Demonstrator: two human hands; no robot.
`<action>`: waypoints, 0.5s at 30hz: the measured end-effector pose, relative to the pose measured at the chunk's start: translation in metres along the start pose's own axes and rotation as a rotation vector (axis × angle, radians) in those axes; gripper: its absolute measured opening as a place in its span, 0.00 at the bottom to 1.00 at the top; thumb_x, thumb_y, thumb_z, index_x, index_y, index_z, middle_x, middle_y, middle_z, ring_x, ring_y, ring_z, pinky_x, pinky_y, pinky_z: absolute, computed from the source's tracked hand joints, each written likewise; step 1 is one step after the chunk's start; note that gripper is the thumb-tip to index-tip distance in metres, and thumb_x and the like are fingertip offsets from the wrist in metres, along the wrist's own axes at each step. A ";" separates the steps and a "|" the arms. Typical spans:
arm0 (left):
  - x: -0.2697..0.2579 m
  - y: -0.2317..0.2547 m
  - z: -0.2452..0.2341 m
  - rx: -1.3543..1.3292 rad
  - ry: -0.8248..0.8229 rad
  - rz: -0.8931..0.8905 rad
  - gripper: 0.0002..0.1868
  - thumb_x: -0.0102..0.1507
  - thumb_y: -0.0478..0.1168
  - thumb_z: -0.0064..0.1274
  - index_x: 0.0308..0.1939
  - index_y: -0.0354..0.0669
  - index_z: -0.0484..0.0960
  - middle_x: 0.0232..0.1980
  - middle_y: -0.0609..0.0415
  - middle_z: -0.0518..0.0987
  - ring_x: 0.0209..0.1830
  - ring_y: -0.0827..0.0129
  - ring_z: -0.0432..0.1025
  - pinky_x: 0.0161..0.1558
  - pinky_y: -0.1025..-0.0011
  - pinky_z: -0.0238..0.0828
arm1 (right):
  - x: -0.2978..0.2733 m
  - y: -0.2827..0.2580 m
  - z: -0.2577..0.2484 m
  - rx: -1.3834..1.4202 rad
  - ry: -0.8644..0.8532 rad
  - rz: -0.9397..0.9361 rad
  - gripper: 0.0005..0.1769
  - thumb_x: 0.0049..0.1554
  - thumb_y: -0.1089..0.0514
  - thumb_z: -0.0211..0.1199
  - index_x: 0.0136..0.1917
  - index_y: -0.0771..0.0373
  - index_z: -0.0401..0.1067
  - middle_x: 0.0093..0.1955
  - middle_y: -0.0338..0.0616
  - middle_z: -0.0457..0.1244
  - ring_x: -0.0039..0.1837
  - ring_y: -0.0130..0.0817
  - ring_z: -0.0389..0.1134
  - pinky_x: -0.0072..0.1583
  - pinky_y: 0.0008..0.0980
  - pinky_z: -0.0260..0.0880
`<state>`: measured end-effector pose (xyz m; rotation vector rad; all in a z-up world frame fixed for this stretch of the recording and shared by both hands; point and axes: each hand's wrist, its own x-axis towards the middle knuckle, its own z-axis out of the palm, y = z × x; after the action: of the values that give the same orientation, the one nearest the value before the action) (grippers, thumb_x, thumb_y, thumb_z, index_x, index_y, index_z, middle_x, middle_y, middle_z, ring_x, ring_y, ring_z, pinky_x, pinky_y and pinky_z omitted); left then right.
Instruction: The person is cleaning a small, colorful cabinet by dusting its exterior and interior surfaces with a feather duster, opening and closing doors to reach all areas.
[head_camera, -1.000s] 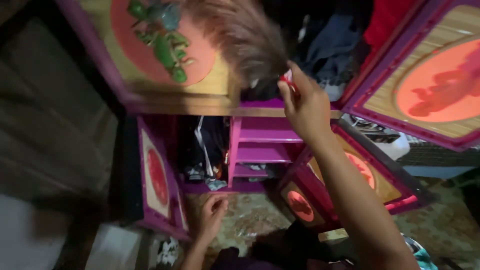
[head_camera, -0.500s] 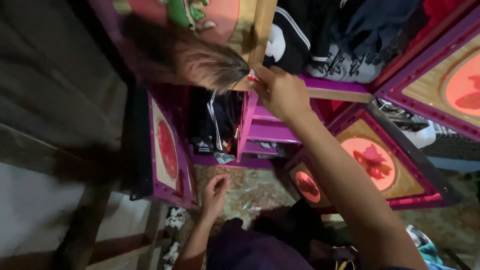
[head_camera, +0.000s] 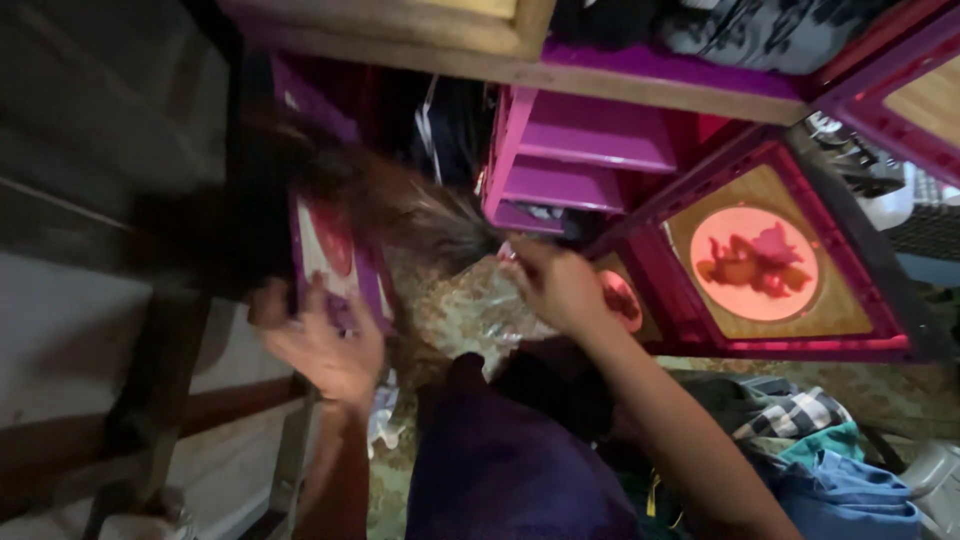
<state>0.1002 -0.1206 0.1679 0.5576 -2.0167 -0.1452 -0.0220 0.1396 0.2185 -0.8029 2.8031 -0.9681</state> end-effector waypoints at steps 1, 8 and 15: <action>0.010 0.003 -0.009 0.011 -0.007 -0.001 0.20 0.67 0.58 0.57 0.57 0.56 0.85 0.63 0.43 0.73 0.63 0.46 0.69 0.62 0.52 0.65 | -0.002 -0.009 0.008 0.007 -0.011 0.001 0.21 0.59 0.50 0.62 0.64 0.57 0.76 0.52 0.58 0.72 0.56 0.61 0.73 0.54 0.56 0.73; 0.005 -0.008 -0.001 -0.082 -0.214 -0.206 0.37 0.58 0.48 0.69 0.68 0.41 0.74 0.63 0.38 0.74 0.64 0.45 0.70 0.66 0.53 0.64 | 0.018 -0.018 0.036 -0.207 -0.028 -0.039 0.25 0.63 0.36 0.55 0.67 0.46 0.71 0.45 0.51 0.70 0.45 0.61 0.74 0.47 0.59 0.74; -0.020 0.025 0.005 -0.235 -0.374 -0.103 0.35 0.61 0.52 0.62 0.68 0.43 0.73 0.59 0.37 0.76 0.56 0.40 0.73 0.54 0.45 0.69 | 0.076 -0.049 0.015 -0.279 0.039 -0.138 0.22 0.67 0.39 0.53 0.71 0.46 0.65 0.52 0.54 0.68 0.44 0.68 0.73 0.43 0.65 0.73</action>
<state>0.0957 -0.0907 0.1578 0.5118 -2.2885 -0.5783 -0.0619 0.0610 0.2435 -1.0307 2.9920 -0.6193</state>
